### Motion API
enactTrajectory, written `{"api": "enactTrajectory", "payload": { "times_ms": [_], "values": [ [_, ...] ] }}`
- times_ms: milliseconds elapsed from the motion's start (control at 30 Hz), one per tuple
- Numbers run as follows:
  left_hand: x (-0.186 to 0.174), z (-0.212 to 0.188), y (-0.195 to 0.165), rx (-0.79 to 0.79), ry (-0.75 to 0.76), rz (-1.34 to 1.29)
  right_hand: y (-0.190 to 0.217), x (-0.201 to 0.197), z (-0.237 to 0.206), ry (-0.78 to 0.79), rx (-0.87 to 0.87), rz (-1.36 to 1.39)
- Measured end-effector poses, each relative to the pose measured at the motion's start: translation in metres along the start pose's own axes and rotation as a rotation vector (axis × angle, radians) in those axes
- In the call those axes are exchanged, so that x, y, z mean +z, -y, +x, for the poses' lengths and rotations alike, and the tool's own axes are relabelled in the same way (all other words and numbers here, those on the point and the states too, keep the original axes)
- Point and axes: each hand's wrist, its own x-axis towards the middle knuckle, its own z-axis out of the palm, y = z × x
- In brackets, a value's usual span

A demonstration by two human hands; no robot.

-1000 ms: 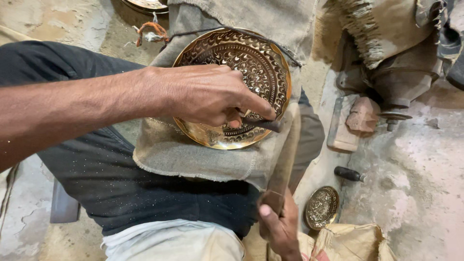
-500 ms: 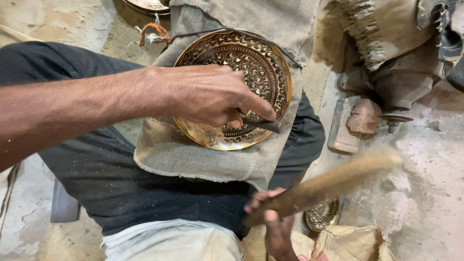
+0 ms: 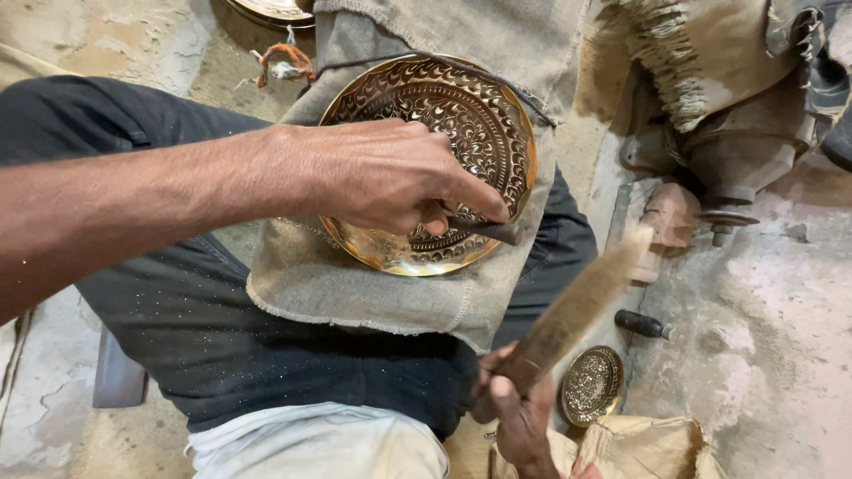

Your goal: The person sits cross-legged on the floor with an engraved brass plate resting on a cloth cushion on their lap. They hold a small punch against the plate's embossed floral pattern with one hand and strike it with a wooden mallet held in the other hand, repositioning the punch repeatedly to work across the design.

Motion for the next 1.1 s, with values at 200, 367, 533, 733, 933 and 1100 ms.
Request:
{"api": "enactTrajectory", "payload": {
  "times_ms": [200, 367, 533, 733, 933, 1100],
  "values": [
    [0.011, -0.009, 0.007, 0.000, -0.302, -0.293, 0.012, -0.011, 0.020, -0.172, -0.086, 0.099],
    [0.026, -0.013, 0.018, -0.011, -0.388, -0.119, 0.014, -0.033, 0.069, -0.236, -0.176, 0.314],
    [0.031, -0.014, 0.018, 0.008, -0.348, -0.097, 0.012, -0.057, 0.123, -0.340, -0.290, -0.416],
    [0.028, -0.014, 0.017, 0.009, -0.367, -0.072, 0.042, -0.054, 0.160, -0.215, -0.363, -0.049],
    [0.026, -0.014, 0.017, -0.020, -0.362, -0.064, 0.065, -0.047, 0.165, -0.133, -0.431, -0.303],
    [0.023, -0.016, 0.016, 0.003, -0.366, -0.027, 0.060, -0.048, 0.165, -0.115, -0.431, -0.519]
  ]
}}
